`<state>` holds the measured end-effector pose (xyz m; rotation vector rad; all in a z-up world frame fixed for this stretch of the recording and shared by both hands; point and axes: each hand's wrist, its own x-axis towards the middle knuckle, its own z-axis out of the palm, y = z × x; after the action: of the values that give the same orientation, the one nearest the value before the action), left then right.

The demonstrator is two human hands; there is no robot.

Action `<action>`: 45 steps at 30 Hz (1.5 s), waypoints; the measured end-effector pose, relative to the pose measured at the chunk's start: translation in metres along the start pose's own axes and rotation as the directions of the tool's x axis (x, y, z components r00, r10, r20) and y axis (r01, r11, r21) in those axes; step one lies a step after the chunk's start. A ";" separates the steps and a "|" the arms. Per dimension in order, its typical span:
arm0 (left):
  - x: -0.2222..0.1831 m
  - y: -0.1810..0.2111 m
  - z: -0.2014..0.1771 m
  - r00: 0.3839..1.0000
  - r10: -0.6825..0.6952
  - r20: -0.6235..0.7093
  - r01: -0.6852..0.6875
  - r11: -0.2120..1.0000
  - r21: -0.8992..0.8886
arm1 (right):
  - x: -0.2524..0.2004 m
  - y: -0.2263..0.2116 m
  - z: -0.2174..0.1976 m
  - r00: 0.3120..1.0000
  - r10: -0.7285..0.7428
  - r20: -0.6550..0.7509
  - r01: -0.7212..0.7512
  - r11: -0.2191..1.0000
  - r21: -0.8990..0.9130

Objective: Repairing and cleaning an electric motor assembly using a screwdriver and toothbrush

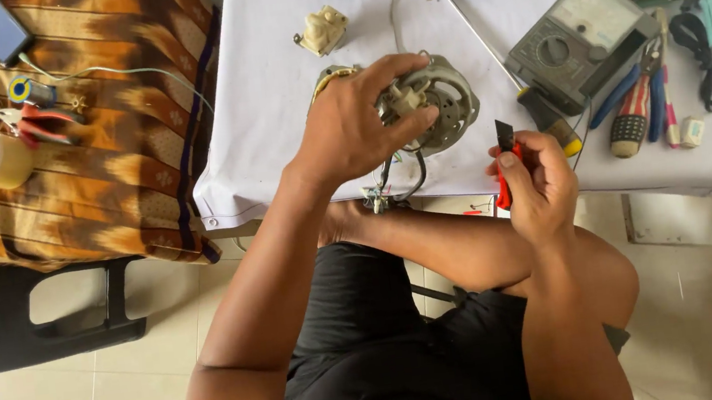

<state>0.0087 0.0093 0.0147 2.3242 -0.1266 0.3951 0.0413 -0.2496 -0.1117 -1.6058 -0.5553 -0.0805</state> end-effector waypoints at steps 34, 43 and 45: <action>-0.021 -0.020 0.011 0.944 0.197 0.264 -0.184 0.980 -0.073 | 0.007 -0.032 0.009 0.925 -0.374 0.071 0.352 0.770 -0.533; -0.028 -0.013 0.020 0.958 0.213 0.192 -0.218 0.976 0.005 | 0.005 -0.026 0.014 0.941 -0.338 -0.028 0.283 0.827 -0.487; -0.027 -0.011 0.021 0.961 0.196 0.194 -0.207 0.978 0.036 | 0.005 -0.021 0.013 0.947 -0.320 -0.022 0.268 0.829 -0.491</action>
<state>-0.0094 0.0012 -0.0152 2.4097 -0.4544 0.2789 0.0339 -0.2358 -0.0925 -1.9738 -0.7394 -0.5739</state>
